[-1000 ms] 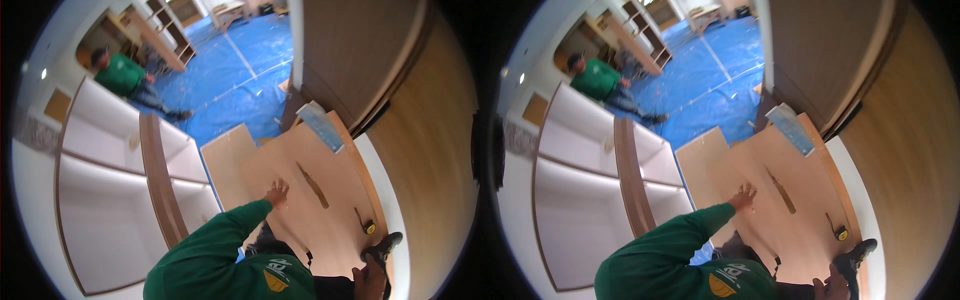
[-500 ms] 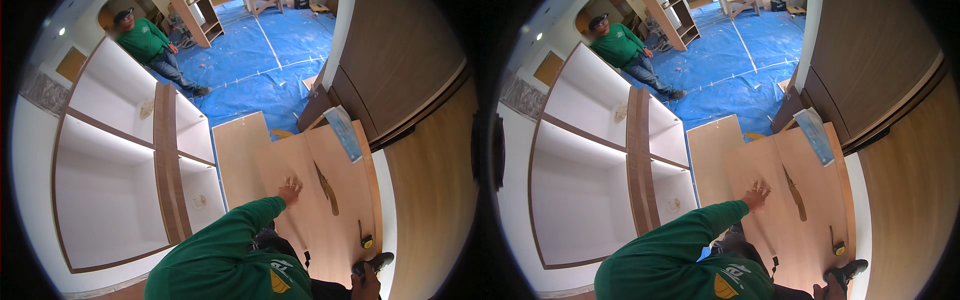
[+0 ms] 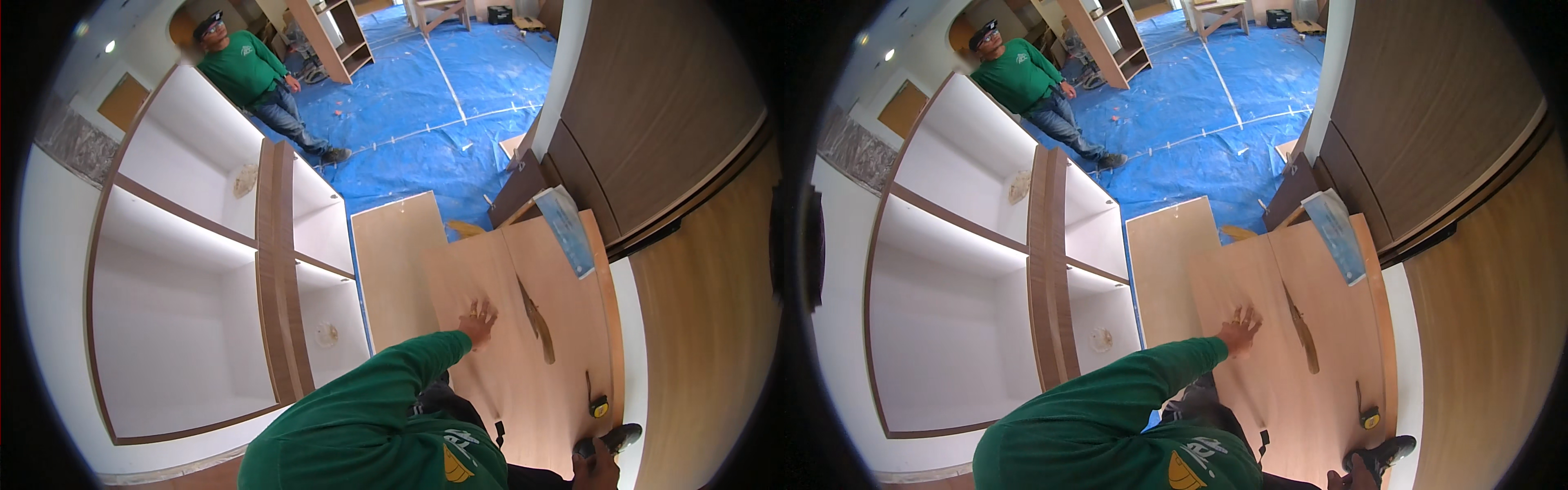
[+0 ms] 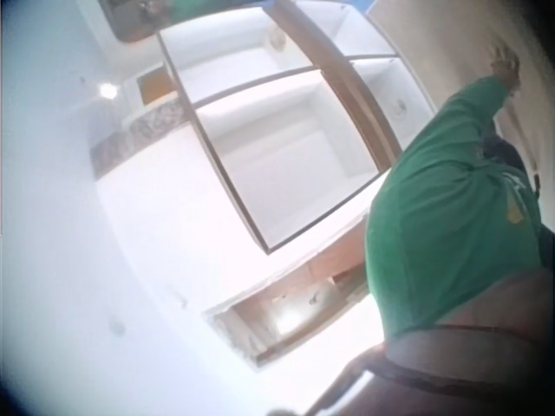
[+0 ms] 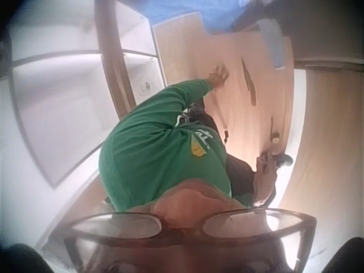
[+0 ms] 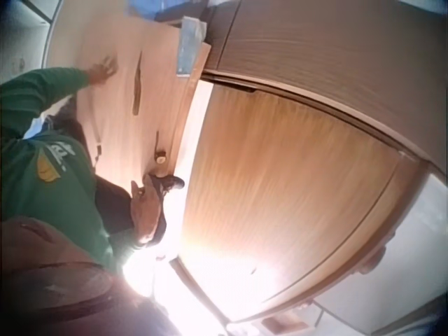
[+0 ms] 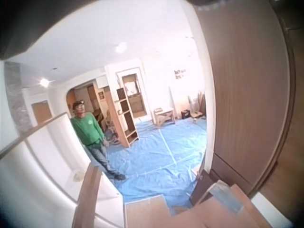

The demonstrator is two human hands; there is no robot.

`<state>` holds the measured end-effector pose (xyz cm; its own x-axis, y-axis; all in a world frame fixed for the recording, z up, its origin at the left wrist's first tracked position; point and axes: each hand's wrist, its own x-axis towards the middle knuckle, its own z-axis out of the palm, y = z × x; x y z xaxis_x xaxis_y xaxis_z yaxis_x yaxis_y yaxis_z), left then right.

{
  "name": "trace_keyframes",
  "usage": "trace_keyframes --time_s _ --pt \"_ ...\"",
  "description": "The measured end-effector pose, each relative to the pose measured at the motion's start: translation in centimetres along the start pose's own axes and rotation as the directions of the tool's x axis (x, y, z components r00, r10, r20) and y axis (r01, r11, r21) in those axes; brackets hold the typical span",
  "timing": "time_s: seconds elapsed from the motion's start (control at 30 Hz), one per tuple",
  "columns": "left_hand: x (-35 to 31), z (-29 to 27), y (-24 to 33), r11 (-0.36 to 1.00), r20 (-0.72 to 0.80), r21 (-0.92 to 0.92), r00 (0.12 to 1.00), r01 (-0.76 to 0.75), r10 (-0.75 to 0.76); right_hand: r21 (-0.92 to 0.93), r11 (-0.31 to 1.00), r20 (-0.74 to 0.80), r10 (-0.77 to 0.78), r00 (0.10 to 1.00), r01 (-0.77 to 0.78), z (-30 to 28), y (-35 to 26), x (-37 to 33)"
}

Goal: The person cuts a piece of wood veneer using a knife, following a marked line on the surface while holding the material steady.

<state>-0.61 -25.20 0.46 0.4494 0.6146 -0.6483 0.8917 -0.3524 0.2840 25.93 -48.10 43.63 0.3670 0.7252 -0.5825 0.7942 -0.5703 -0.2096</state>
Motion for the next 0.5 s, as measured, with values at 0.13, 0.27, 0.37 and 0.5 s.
trace_keyframes --time_s 0.13,0.27,0.37,0.5 --pt "0.2 0.5 -0.4 1.000 -0.016 0.018 1.000 -0.019 0.019 -0.009 1.000 0.013 0.023 1.000 -0.023 0.0 0.8 0.2" --pt "-0.3 -0.7 -0.4 1.000 0.069 0.017 0.997 -0.018 0.017 -0.011 0.999 -0.031 -0.050 0.998 0.050 0.3 1.6 0.4" --pt "-0.4 -1.2 -0.3 0.998 0.111 0.056 0.993 -0.037 0.030 -0.063 0.991 -0.116 -0.121 0.986 0.114 0.7 1.3 0.5" --pt "0.5 -0.4 -1.6 0.978 0.096 0.160 0.988 -0.133 0.118 0.152 0.979 -0.286 -0.088 0.954 0.136 0.7 0.9 0.2"
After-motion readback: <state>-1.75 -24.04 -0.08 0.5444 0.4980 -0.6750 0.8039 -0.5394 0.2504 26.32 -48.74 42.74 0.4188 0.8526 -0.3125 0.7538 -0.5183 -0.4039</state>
